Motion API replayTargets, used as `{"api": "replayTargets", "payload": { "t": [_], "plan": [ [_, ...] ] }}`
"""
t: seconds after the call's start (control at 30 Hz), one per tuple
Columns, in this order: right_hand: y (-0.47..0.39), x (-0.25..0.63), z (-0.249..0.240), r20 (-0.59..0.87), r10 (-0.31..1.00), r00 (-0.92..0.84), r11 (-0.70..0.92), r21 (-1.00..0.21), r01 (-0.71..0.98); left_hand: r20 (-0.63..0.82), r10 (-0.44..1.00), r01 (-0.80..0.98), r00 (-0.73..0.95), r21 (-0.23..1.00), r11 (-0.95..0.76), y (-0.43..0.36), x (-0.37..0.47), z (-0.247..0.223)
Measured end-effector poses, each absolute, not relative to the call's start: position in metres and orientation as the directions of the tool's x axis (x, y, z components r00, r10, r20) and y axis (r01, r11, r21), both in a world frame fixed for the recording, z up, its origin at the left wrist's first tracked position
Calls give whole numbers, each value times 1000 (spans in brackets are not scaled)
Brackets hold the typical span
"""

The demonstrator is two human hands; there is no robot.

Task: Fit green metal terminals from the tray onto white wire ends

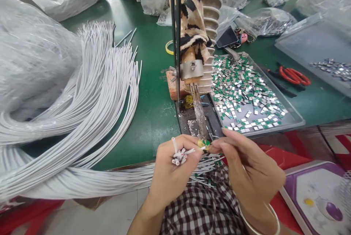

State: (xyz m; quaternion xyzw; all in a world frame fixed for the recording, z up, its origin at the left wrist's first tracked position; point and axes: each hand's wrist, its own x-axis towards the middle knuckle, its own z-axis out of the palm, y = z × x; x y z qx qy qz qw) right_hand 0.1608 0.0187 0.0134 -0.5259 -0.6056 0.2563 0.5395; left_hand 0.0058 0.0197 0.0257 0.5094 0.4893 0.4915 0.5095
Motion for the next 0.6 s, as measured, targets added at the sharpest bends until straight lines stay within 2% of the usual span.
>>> {"api": "replayTargets", "payload": {
  "t": [0.07, 0.23, 0.47, 0.6],
  "plan": [
    [19, 161, 12, 455, 877, 151, 380, -851, 362, -14, 1000, -23, 20, 1000, 15, 21, 6, 26],
    [23, 158, 16, 616, 786, 42, 535, -713, 454, -14, 1000, -50, -5, 999, 13, 22, 6, 28],
    [23, 155, 19, 667, 744, 24, 561, -644, 520, 23, 1000, -61, -19, 998, -24, 22, 7, 29],
    [20, 157, 20, 644, 765, -1, 565, -670, 482, 20, 1000, -97, 6, 995, -19, 19, 5, 27]
  ]
}}
